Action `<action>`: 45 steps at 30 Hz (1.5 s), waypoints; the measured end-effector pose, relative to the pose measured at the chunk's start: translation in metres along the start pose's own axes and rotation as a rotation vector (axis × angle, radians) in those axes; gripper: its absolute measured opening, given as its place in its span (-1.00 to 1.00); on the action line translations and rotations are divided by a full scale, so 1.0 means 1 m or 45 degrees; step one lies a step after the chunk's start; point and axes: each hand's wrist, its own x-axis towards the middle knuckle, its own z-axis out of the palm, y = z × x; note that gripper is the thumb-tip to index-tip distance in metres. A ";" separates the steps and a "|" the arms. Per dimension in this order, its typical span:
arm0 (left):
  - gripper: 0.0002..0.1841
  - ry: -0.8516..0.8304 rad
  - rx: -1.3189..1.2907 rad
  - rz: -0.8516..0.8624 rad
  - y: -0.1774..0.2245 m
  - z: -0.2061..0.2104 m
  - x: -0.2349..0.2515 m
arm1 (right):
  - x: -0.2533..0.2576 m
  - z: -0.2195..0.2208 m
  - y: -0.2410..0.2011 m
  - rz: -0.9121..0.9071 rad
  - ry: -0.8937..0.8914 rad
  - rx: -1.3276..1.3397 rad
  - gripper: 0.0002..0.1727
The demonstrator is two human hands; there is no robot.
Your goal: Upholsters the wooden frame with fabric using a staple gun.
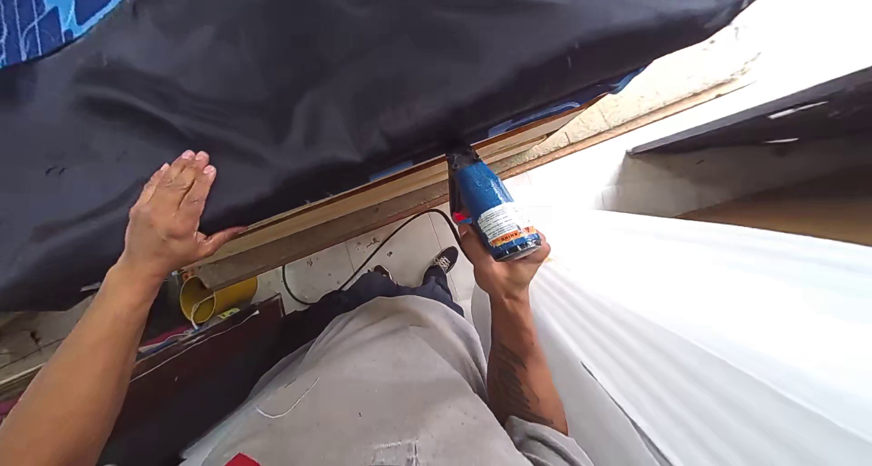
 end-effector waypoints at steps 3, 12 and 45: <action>-0.01 0.031 0.009 0.029 -0.001 0.000 -0.001 | -0.010 0.014 -0.005 0.012 -0.016 0.027 -0.60; -0.06 0.048 -0.009 0.086 -0.004 0.000 -0.002 | -0.036 0.054 -0.015 0.055 -0.032 0.046 -0.62; -0.06 0.028 -0.048 0.006 -0.135 0.004 -0.184 | -0.160 0.221 -0.042 0.117 0.004 -0.012 -0.57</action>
